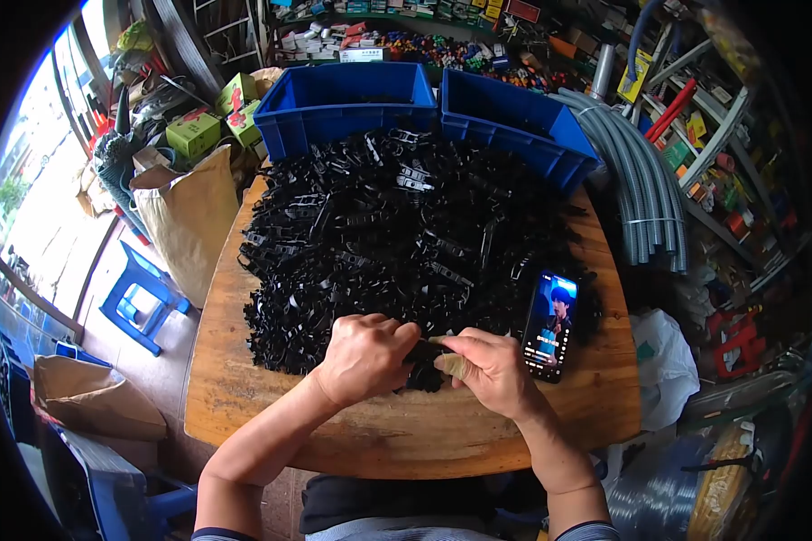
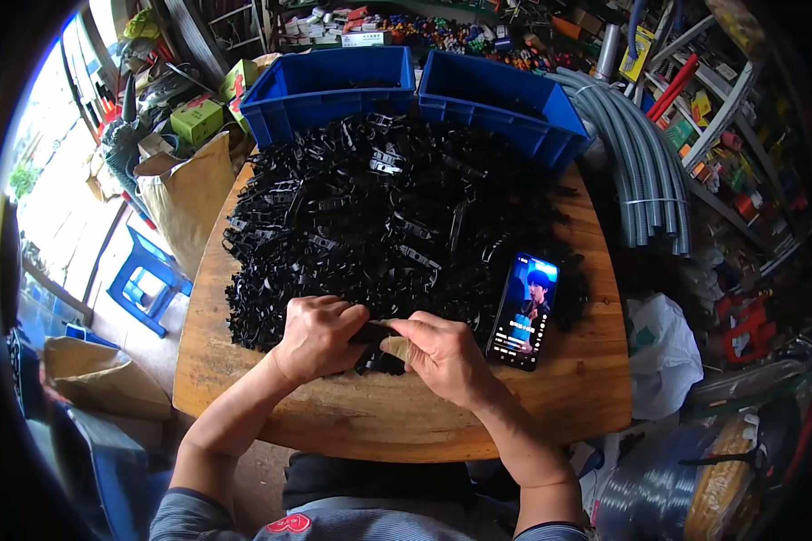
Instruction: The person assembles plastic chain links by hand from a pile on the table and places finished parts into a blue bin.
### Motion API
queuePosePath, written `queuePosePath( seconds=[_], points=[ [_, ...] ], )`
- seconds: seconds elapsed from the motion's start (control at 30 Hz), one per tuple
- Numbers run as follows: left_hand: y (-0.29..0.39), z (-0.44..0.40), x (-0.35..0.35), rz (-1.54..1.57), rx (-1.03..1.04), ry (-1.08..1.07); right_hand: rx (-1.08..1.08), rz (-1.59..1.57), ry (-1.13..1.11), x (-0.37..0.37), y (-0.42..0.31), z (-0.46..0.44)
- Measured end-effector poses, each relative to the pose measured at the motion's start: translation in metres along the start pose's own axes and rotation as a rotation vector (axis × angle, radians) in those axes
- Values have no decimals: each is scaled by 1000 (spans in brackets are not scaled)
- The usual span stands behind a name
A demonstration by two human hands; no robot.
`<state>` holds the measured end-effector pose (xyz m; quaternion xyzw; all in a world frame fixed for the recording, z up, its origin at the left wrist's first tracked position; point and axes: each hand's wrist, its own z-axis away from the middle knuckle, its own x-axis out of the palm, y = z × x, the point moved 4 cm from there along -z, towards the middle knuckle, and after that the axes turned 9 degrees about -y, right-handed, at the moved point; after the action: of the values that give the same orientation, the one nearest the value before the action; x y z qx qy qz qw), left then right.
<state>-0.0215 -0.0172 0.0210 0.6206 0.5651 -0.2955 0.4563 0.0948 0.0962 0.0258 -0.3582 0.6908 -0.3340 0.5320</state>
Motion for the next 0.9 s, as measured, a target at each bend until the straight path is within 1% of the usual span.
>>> queuePosePath(
  seconds=[0.03,0.1,0.2,0.23,0.27,0.33,0.4,0.5,0.53,0.63,0.67,0.7,0.77,0.83,0.87,0.9],
  points=[
    [2,1,0,-11,-1,-5,-13,-4,-9,0,-1,1],
    [4,1,-1,-39,-1,-15,-38,122,28,3,5,1],
    [2,-1,3,-53,-168,-70,-130,226,137,9,0,-5],
    [1,-2,0,-3,-160,-67,-170,244,178,10,-4,-7],
    [1,-3,-5,50,-160,-63,-223,218,171,11,-4,-9],
    [-1,-1,-7,109,-134,-75,-296,477,174,15,-6,-5],
    [4,2,-1,58,-208,-146,-347,693,150,19,-5,-3],
    [9,9,13,-62,-296,-264,-284,960,26,31,-2,0],
    [9,9,15,-100,-326,-310,-277,1034,15,38,3,0],
    [4,1,-5,95,-348,-332,-278,823,57,24,2,-12],
    [1,-5,-17,274,-406,-444,-182,712,83,15,2,-13],
    [-5,-7,-23,335,-346,-318,-63,600,139,5,3,-10],
    [-26,-30,-17,358,-270,-177,38,541,224,-13,10,-7],
    [-28,-91,-27,324,111,42,-2,610,190,-10,25,-7],
    [-42,-133,-21,352,149,9,6,609,143,-6,26,-7],
    [-49,-182,-30,635,-213,-21,16,609,98,-2,28,-7]
  ],
)
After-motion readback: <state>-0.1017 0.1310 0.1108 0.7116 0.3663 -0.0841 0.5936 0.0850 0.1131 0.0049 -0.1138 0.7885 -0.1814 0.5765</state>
